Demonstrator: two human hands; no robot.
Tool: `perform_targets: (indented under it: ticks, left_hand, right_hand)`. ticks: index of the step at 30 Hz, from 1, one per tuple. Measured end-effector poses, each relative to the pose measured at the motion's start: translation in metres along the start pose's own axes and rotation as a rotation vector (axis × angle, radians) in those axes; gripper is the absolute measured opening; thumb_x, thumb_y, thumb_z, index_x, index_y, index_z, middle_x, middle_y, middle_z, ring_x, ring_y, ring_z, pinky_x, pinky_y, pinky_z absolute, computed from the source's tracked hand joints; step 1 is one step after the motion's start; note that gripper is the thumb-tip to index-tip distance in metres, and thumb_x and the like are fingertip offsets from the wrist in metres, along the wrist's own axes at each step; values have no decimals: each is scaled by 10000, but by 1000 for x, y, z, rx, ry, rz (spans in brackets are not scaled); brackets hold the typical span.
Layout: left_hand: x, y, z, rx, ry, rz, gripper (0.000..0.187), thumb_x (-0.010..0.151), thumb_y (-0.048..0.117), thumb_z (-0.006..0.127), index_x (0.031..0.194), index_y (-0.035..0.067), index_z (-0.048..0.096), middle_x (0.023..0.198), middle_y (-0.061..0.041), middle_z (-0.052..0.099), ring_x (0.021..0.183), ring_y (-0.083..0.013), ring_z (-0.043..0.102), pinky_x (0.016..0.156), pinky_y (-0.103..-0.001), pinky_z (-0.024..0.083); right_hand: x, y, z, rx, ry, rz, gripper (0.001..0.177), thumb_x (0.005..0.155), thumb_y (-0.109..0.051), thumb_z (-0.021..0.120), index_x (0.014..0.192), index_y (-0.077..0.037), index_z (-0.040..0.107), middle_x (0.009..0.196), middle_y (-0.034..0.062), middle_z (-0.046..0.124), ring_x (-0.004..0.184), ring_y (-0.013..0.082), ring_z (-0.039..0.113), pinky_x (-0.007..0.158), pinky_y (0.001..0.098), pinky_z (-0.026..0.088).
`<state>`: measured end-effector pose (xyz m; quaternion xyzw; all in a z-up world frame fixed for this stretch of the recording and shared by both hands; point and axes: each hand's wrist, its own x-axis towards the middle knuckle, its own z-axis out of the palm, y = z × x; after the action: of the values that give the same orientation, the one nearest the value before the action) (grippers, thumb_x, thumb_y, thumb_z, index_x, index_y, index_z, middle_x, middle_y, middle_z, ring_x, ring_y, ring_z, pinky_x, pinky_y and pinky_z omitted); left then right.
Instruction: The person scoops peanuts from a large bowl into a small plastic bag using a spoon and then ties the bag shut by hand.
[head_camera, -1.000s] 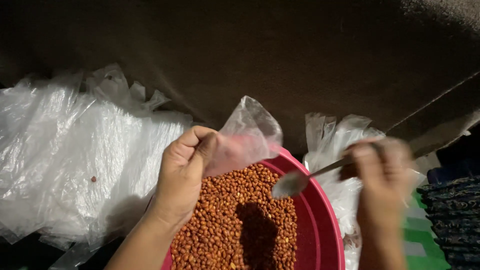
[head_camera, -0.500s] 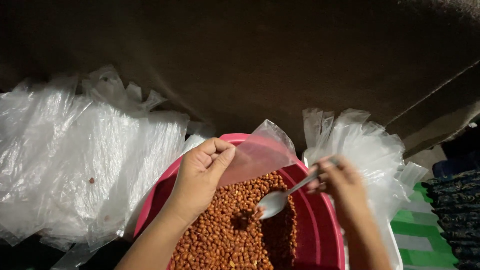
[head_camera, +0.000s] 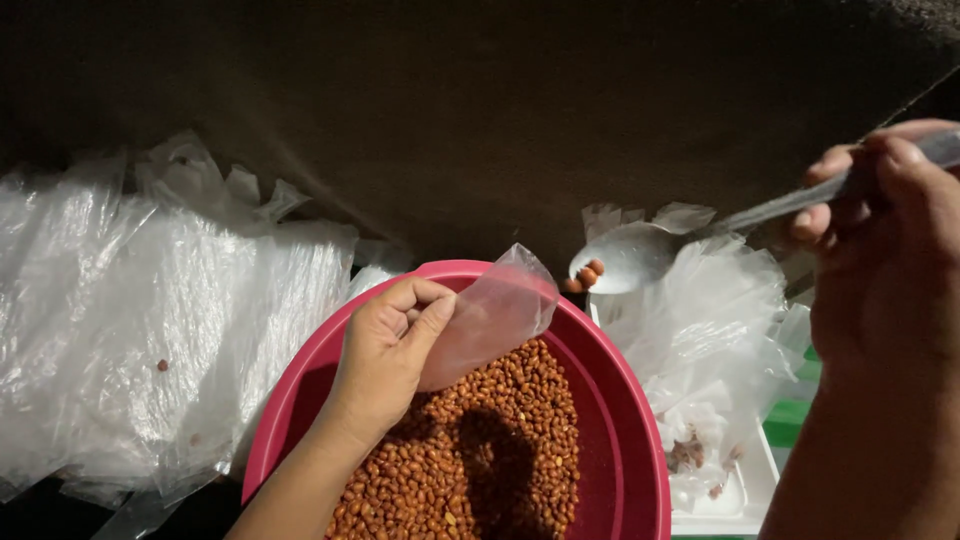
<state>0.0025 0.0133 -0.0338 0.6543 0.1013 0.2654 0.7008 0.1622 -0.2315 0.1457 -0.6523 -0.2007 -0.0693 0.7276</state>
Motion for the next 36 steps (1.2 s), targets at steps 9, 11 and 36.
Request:
perform_targets:
  ticks: [9, 11, 36]
  left_hand:
    - [1, -3, -1, 8, 4, 40, 124, 983, 153, 647, 913, 91, 728, 810, 34, 710, 754, -59, 623, 742, -212, 508]
    - [2, -7, -1, 14, 9, 40, 124, 981, 154, 647, 907, 95, 726, 814, 39, 706, 760, -56, 616, 751, -212, 499]
    - [2, 6, -3, -68, -93, -11, 104, 959, 107, 651, 930, 86, 749, 883, -17, 774, 834, -106, 693, 807, -241, 552]
  right_hand:
    - [-19, -19, 39, -208, 15, -60, 122, 1065, -276, 583, 1151, -205, 535, 961, 9, 640, 810, 41, 655, 608, 149, 576]
    - [-31, -21, 49, -302, -5, -143, 111, 1118, -264, 538, 1178, -173, 521, 993, 23, 631, 839, 58, 651, 635, 168, 595]
    - [-93, 84, 80, -354, -666, -176, 617, 833, -154, 810, 1396, -66, 573, 1416, 118, 611, 1325, 215, 576, 1129, 336, 440]
